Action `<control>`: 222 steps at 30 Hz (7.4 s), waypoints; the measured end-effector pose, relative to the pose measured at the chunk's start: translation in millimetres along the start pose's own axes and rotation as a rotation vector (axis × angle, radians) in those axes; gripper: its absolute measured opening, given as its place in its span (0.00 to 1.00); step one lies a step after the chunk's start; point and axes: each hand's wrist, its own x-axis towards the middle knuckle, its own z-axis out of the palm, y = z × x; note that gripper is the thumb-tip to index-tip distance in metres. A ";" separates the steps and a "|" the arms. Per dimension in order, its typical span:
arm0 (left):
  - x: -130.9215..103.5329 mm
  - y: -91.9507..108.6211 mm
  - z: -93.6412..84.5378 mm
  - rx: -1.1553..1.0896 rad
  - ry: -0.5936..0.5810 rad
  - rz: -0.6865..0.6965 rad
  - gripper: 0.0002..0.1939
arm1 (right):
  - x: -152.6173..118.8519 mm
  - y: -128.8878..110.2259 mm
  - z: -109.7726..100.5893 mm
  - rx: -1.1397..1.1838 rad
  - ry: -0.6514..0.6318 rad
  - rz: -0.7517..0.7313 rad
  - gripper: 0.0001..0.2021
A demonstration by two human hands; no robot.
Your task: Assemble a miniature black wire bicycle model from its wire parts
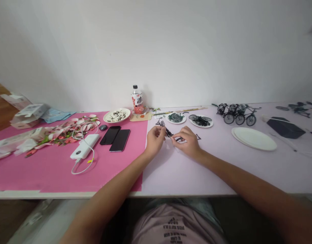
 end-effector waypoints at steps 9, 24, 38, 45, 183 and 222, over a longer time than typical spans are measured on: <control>0.6 -0.1 1.1 -0.011 0.019 -0.033 0.16 | -3.3 3.7 1.3 -0.033 -0.047 0.058 0.05; -1.0 1.8 1.2 -0.053 0.005 -0.040 0.19 | -4.3 0.6 2.6 -0.051 -0.060 0.118 0.05; -0.3 0.4 3.2 -0.087 0.026 -0.069 0.21 | -3.6 0.7 1.6 -0.009 -0.072 0.083 0.05; -0.4 -1.5 3.5 -0.124 0.040 -0.094 0.24 | -6.8 3.1 3.8 -0.023 -0.136 0.140 0.04; 2.0 -1.7 -1.4 -0.108 0.003 -0.106 0.24 | -10.7 16.0 1.9 -0.120 -0.203 0.221 0.06; 3.5 0.1 -1.4 -0.201 -0.045 -0.137 0.29 | -7.6 11.5 -0.5 -0.073 -0.203 0.201 0.05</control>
